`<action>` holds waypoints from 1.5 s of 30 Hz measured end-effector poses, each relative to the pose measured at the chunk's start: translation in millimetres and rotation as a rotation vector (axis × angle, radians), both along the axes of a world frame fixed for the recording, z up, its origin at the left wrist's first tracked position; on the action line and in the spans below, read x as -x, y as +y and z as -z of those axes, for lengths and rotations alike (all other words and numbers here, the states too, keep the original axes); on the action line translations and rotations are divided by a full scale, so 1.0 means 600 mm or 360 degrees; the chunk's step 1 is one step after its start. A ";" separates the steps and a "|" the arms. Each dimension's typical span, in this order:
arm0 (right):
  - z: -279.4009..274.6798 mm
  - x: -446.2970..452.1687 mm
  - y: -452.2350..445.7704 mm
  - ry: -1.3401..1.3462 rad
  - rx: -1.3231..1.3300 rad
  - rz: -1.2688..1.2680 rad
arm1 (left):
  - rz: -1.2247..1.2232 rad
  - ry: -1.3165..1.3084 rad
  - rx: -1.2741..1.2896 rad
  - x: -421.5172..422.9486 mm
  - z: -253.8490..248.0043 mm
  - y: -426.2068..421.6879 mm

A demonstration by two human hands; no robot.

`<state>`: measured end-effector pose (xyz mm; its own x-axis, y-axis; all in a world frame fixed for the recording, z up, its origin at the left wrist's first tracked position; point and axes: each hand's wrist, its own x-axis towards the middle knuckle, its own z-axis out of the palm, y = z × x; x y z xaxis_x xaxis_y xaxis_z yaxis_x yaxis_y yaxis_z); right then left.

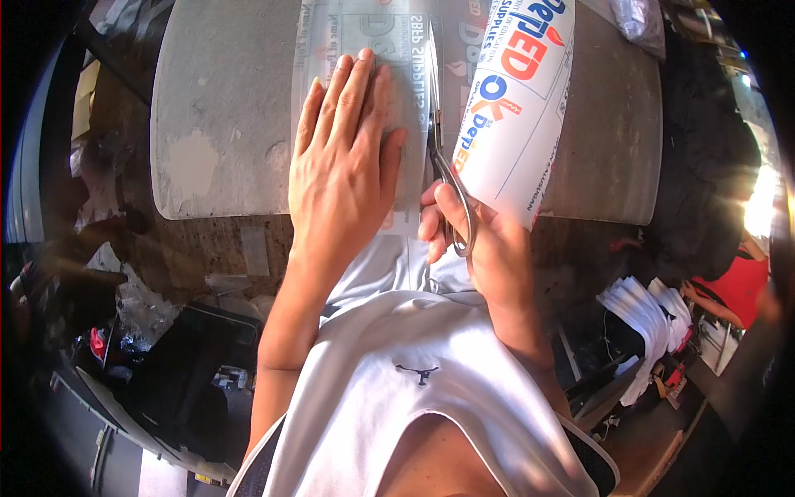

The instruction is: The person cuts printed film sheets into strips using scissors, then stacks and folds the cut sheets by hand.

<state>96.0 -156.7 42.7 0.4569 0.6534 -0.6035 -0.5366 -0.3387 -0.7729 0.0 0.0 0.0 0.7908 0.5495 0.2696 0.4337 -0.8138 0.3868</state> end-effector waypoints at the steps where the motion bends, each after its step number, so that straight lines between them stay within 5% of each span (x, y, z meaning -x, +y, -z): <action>1: 0.001 0.000 0.001 0.0011 -0.0018 0.0013 | -0.0005 -0.0001 0.0003 0.000 0.000 -0.001; 45: 0.044 -0.029 0.101 -0.0121 0.0008 -0.0024 | -0.0078 0.0095 0.0325 0.047 0.021 0.002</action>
<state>113.5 -96.2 16.3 0.4916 0.6577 -0.5707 -0.4714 -0.3500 -0.8095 -28.4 1.4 -12.4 0.7730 0.6262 0.1021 0.4979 -0.6984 0.5141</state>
